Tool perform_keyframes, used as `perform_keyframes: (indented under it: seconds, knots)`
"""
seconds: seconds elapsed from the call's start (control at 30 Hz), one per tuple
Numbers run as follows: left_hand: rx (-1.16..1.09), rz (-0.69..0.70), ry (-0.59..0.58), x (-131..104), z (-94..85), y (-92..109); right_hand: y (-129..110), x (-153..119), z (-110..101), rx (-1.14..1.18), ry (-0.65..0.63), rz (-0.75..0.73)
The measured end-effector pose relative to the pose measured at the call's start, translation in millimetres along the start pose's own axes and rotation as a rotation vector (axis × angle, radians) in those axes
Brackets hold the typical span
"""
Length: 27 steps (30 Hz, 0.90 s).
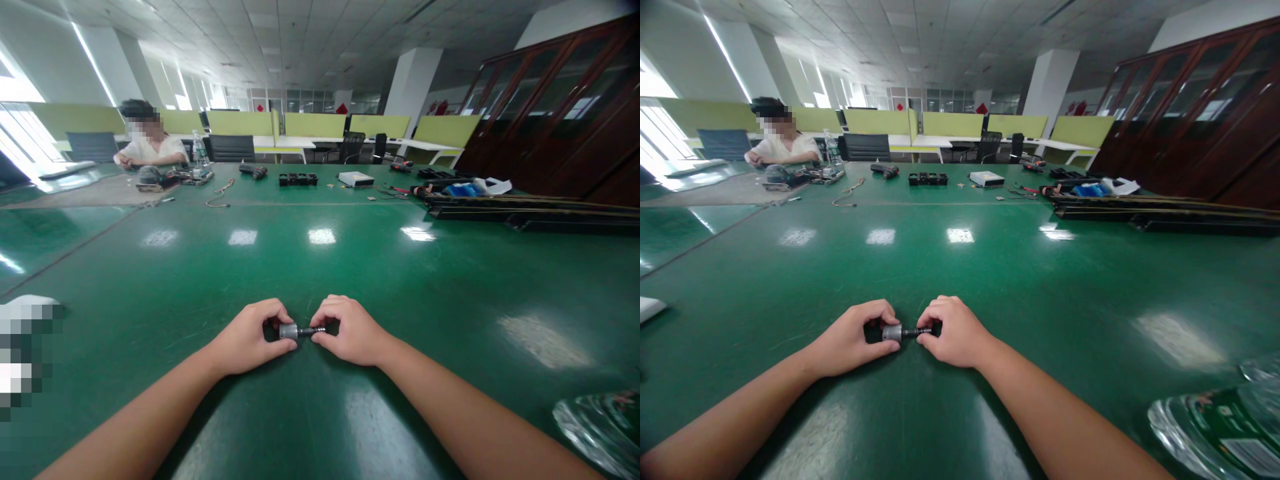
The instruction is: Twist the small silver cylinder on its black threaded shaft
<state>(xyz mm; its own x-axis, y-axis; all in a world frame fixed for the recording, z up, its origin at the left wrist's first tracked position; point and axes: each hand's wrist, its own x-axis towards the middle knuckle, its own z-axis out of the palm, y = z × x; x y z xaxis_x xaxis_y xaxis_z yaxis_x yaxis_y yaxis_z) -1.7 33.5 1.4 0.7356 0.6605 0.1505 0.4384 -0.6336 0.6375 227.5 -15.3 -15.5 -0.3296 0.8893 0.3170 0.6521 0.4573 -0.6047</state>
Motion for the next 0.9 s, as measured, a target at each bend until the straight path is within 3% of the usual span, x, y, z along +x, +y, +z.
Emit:
perform_keyframes:
  seconds: [0.4,0.9]
  knots:
    - [0.05,-0.019,0.049,2,-1.2,1,22,-1,-16,-0.057,0.074,0.095]
    - [0.046,-0.023,0.042,2,-0.5,0,13,1,-7,-0.029,0.036,0.026]
